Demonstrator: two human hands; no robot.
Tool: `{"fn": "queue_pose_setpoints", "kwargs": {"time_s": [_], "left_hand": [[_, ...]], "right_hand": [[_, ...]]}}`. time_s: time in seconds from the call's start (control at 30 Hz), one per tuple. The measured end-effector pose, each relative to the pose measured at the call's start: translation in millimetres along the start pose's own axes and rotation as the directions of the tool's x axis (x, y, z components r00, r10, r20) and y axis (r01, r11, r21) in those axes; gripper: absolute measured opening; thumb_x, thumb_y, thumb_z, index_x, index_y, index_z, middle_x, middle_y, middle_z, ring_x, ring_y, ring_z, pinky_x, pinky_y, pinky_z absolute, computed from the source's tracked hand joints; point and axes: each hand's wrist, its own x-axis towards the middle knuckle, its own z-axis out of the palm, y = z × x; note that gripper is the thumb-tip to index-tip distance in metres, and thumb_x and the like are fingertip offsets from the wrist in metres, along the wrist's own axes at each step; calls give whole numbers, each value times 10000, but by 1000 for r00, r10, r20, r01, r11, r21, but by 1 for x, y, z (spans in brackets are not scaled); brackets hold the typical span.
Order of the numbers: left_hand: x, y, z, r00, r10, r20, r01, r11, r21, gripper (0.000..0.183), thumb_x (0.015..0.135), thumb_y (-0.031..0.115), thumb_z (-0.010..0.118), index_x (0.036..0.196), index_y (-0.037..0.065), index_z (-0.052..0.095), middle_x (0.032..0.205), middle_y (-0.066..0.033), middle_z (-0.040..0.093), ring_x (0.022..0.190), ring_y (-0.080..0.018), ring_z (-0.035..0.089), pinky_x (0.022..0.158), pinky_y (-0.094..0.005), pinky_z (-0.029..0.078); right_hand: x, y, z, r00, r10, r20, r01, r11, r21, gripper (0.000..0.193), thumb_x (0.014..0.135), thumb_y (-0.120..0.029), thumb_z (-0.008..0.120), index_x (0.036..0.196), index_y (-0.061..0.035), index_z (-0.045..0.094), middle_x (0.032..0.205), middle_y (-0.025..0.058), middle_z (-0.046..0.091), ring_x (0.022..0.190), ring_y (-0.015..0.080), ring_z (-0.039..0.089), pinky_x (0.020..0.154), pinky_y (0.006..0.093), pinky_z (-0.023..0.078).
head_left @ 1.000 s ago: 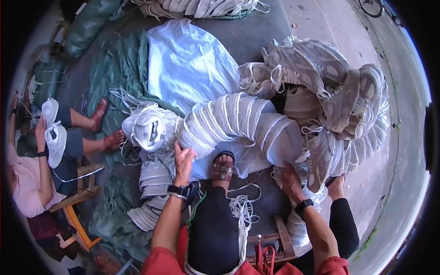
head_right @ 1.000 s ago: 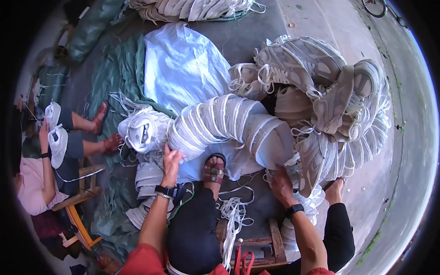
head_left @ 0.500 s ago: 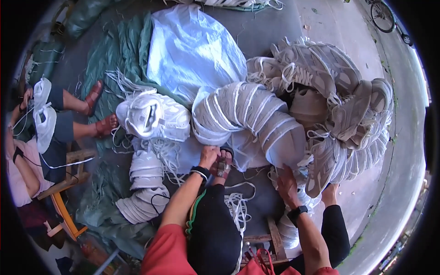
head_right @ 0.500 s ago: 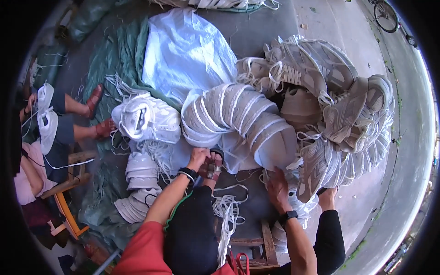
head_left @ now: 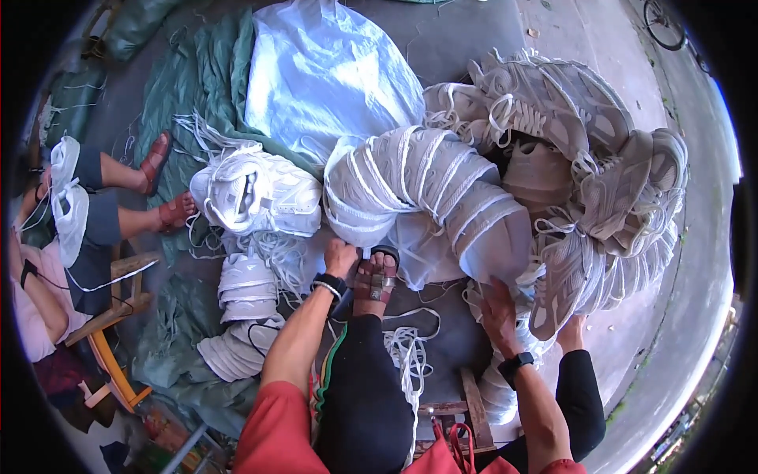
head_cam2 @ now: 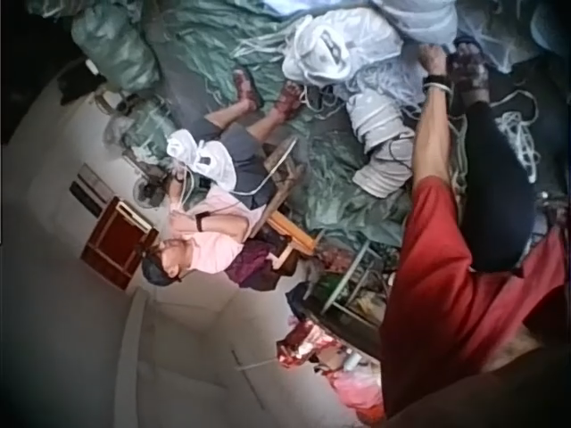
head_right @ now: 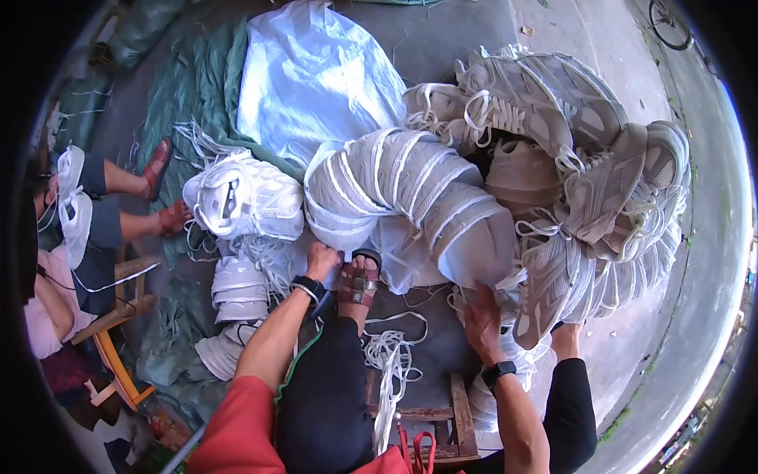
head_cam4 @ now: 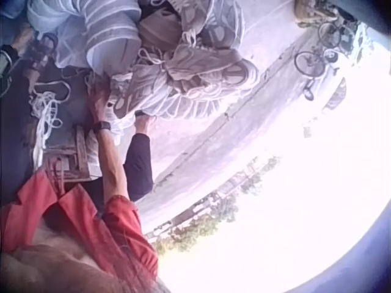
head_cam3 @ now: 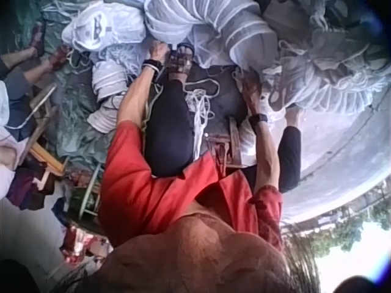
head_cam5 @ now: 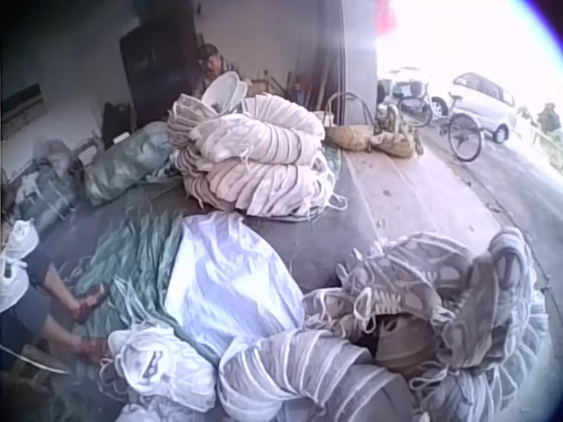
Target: The recorder is lacing white athletic shoes as part of a manufacturing batch process.
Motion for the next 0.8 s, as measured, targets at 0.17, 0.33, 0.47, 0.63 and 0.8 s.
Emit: {"fn": "queue_pose_setpoints", "kwargs": {"time_s": [0.17, 0.33, 0.47, 0.63, 0.8], "left_hand": [[26, 61, -31, 983, 131, -126, -104, 975, 198, 223, 660, 163, 549, 724, -28, 645, 776, -257, 609, 754, -411, 597, 690, -436, 473], [13, 25, -12, 977, 174, 120, -208, 890, 405, 276, 752, 238, 492, 773, 22, 662, 883, -204, 624, 859, -371, 592, 753, -450, 471], [-12, -53, 0, 880, -289, 378, 318, 948, -14, 331, 793, 196, 410, 611, -32, 566, 497, -177, 551, 409, -290, 552, 415, -408, 436], [-68, -71, 2, 796, -254, 549, 570, 620, -539, 245, 805, 177, 424, 734, -28, 539, 523, -126, 534, 369, -220, 516, 328, -306, 393], [-68, -86, 9, 797, -455, 398, 596, 698, -398, 221, 765, 120, 432, 775, -60, 559, 543, -146, 541, 354, -247, 517, 309, -305, 389]], "right_hand": [[-3, 0, 4, 1000, 28, 6, -28, 999, -22, 148, 708, -16, 558, 845, 41, 561, 1169, 236, 488, 1075, 409, 463, 881, 442, 399], [-4, -6, 7, 997, 76, -29, -78, 991, -104, 135, 712, -23, 562, 838, 25, 560, 1186, 223, 478, 1096, 391, 451, 882, 455, 385], [-2, -1, 9, 999, 49, 0, -49, 996, -69, 143, 714, -30, 566, 849, 19, 561, 1180, 218, 482, 1100, 385, 447, 893, 451, 375], [-1, 14, 3, 998, 64, -5, -65, 997, -51, 126, 727, -39, 564, 838, 19, 558, 1176, 218, 484, 1089, 391, 449, 892, 461, 373], [-2, 9, 7, 997, 77, -2, -77, 991, -109, 120, 735, -49, 567, 840, 10, 562, 1183, 211, 482, 1085, 392, 448, 894, 458, 371]]}}
